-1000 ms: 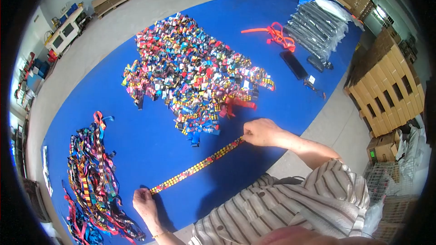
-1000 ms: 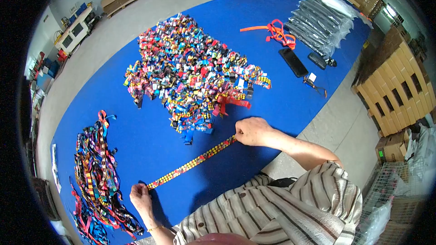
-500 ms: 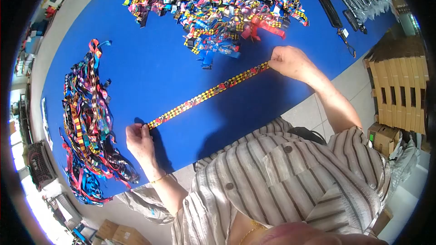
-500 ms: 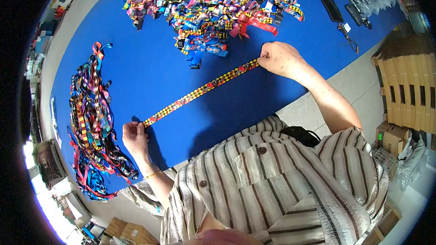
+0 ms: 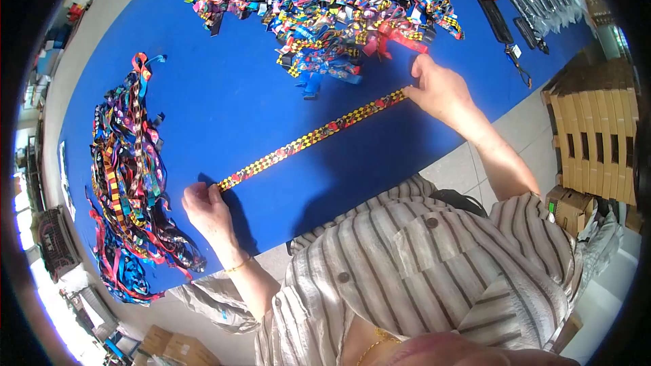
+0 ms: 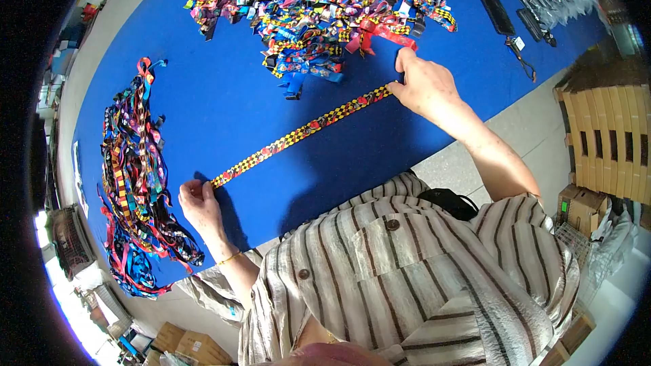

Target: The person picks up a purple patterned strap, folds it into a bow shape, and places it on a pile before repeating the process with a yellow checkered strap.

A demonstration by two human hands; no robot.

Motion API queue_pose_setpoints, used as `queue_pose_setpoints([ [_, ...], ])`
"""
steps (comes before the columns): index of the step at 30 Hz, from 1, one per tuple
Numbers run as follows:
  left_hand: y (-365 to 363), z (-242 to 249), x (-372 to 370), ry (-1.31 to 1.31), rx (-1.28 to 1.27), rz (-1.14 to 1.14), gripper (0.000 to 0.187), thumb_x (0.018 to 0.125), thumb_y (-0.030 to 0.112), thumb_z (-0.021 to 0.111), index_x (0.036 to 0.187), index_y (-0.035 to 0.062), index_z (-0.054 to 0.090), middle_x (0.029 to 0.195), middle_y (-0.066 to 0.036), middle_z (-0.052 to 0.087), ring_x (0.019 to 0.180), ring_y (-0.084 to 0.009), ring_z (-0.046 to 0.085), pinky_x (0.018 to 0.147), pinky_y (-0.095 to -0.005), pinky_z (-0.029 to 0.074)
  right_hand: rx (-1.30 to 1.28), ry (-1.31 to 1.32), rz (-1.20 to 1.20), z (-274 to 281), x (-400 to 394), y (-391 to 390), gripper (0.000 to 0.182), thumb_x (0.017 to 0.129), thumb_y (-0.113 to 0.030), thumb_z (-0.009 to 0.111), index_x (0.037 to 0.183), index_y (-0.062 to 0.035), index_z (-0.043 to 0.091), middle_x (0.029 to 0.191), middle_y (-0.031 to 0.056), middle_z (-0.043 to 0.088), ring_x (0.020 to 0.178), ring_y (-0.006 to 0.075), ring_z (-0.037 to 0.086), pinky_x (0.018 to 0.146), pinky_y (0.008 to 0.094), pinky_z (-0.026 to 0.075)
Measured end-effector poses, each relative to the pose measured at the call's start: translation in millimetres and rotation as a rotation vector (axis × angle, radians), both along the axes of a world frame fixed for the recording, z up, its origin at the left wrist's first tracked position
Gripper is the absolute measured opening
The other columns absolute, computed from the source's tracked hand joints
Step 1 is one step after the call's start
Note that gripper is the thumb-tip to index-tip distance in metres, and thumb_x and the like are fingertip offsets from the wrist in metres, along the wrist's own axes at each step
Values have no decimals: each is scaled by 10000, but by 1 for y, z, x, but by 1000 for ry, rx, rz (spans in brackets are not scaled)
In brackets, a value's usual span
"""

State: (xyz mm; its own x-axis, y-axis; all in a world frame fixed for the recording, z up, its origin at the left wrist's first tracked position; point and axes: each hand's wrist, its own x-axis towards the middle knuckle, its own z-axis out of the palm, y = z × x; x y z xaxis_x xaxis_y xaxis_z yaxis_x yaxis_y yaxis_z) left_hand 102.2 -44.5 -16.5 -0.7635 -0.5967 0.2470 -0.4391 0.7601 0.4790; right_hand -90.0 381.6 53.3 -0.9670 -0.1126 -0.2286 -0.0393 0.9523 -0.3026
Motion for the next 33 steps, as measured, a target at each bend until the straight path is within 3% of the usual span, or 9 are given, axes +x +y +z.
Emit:
queue_pose_setpoints([
  [3, 8, 10, -1, -43, -40, -7, 137, 872, 46, 711, 985, 13, 640, 924, -145, 655, 816, -330, 667, 729, -426, 534, -21, 232, 228, -13, 7, 4, 153, 857, -176, 707, 879, -50, 622, 858, 151, 672, 795, 372, 686, 711, 495, 531],
  [7, 18, 11, -4, -92, -61, 6, 90, 902, 77, 674, 969, 20, 655, 930, -164, 663, 838, -366, 664, 742, -453, 528, 28, 313, 324, -20, 12, 1, 80, 898, -96, 589, 889, -30, 634, 884, 168, 667, 800, 373, 691, 696, 475, 553],
  [16, 41, 15, -9, -229, -326, 45, 113, 929, 114, 637, 967, 9, 657, 906, -189, 651, 821, -388, 680, 711, -462, 552, 234, 369, 372, -20, 25, -10, 50, 816, -46, 610, 855, -23, 633, 853, 162, 673, 744, 320, 712, 662, 409, 578],
  [20, 61, 25, -13, -299, -372, 60, 275, 976, 280, 663, 918, 13, 630, 871, -191, 628, 722, -377, 687, 612, -453, 562, 236, 374, 359, -17, 29, -18, 161, 896, -182, 658, 851, -30, 630, 833, 144, 661, 692, 296, 706, 588, 384, 568],
  [21, 63, 25, -14, -300, -377, 51, 374, 985, 381, 652, 911, 17, 613, 886, -193, 625, 704, -371, 694, 594, -449, 567, 243, 372, 328, -18, 30, -22, 226, 917, -242, 671, 848, -31, 628, 828, 140, 657, 678, 292, 703, 570, 379, 563],
  [25, 68, 25, -17, -413, -369, 126, 580, 915, 580, 670, 899, 10, 566, 908, -191, 617, 704, -348, 715, 599, -403, 596, 241, 391, 285, -23, 32, -31, 454, 939, -475, 687, 837, -37, 622, 812, 132, 647, 629, 284, 692, 534, 367, 552],
  [33, 67, 27, -20, -393, -355, 126, 592, 897, 582, 694, 923, 2, 575, 943, -187, 630, 708, -351, 718, 586, -410, 589, 235, 376, 292, -21, 28, -29, 449, 927, -476, 695, 857, -39, 622, 814, 135, 656, 640, 299, 700, 545, 381, 558],
])
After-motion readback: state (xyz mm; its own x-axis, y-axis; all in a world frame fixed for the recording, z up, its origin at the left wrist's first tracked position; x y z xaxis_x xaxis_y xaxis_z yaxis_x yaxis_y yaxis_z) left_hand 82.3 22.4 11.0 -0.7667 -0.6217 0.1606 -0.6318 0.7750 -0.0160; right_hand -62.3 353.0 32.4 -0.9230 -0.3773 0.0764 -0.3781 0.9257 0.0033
